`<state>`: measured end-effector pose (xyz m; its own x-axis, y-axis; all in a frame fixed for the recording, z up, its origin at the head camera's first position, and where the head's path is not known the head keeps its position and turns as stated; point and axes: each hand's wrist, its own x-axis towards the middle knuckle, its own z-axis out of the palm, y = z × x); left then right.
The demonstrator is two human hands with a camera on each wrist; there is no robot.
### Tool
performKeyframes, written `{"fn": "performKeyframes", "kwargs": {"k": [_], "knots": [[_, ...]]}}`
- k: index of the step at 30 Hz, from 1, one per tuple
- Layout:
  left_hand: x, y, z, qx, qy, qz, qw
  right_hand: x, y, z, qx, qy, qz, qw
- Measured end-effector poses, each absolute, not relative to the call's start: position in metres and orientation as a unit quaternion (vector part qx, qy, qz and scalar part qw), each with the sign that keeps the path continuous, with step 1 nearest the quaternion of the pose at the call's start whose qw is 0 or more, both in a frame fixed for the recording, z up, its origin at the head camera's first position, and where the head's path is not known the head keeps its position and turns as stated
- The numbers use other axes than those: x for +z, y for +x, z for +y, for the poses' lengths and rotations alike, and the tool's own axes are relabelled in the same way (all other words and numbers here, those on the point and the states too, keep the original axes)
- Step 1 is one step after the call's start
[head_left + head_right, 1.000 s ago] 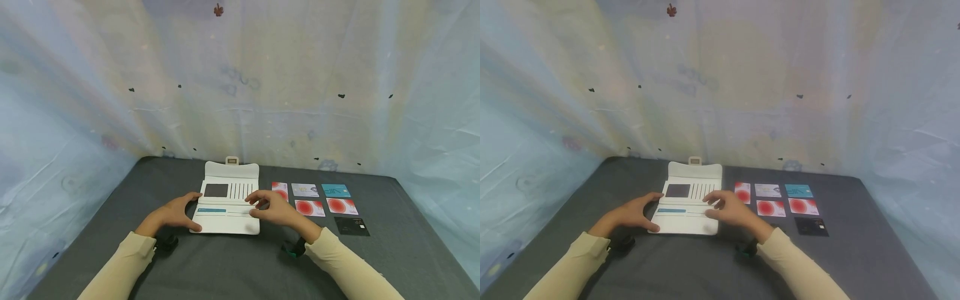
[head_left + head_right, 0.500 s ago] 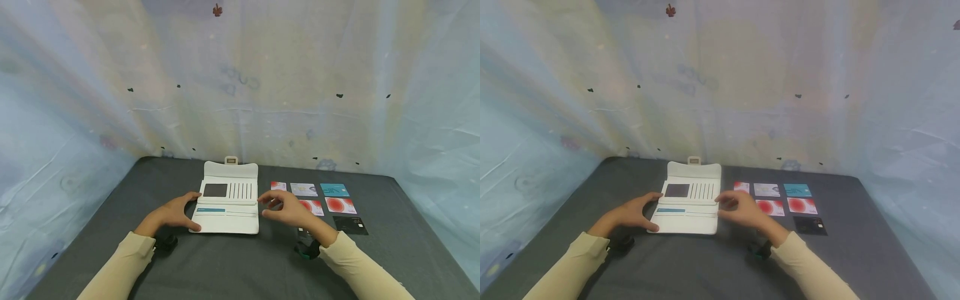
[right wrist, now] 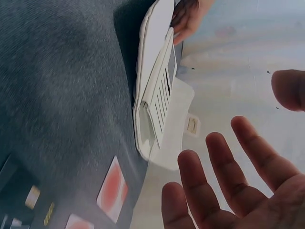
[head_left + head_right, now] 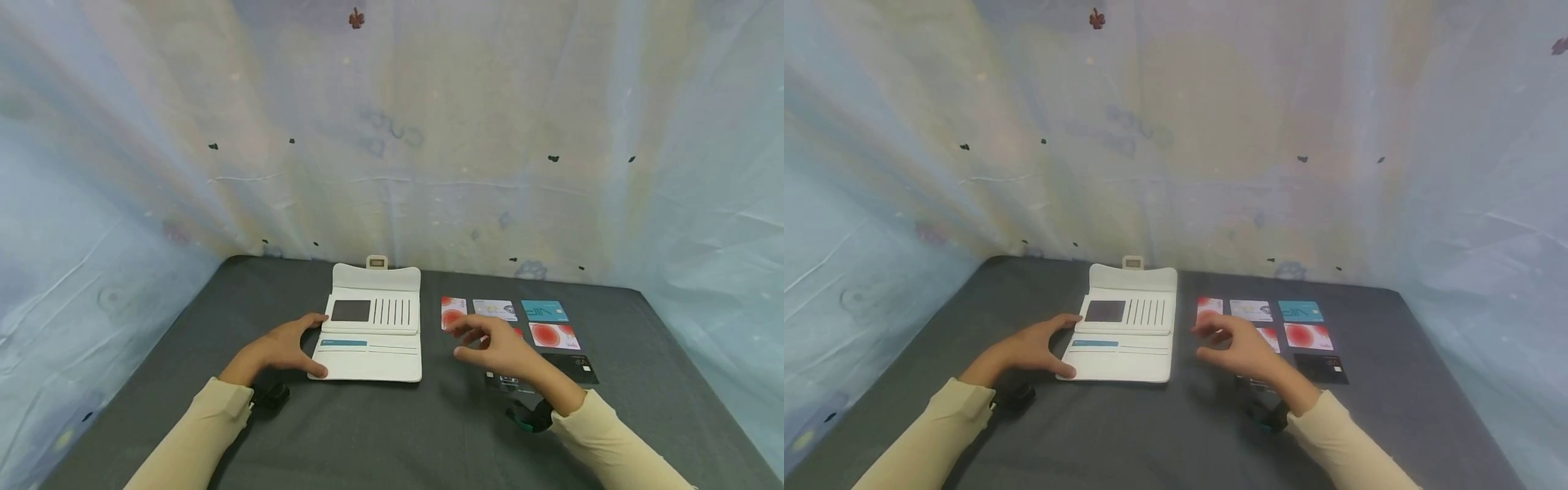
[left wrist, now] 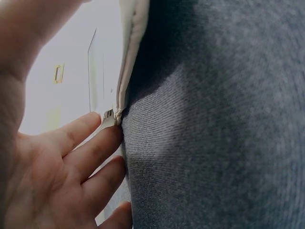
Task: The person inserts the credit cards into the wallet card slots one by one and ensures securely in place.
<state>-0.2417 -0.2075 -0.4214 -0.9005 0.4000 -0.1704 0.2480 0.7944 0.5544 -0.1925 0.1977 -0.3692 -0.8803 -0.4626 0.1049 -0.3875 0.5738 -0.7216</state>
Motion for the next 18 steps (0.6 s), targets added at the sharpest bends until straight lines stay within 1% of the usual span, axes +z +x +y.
{"fn": "performKeyframes", "kwargs": {"k": [7,18], "knots": [[-0.421,-0.241,-0.205,0.262,0.165,0.941,0.137,-0.369,-0.186,0.219,-0.381,-0.228,0.896,0.034],[-0.418,-0.239,-0.204,0.266,0.162,0.940,0.139,-0.372,-0.175,0.250,-0.377,-0.230,0.896,0.045]]}}
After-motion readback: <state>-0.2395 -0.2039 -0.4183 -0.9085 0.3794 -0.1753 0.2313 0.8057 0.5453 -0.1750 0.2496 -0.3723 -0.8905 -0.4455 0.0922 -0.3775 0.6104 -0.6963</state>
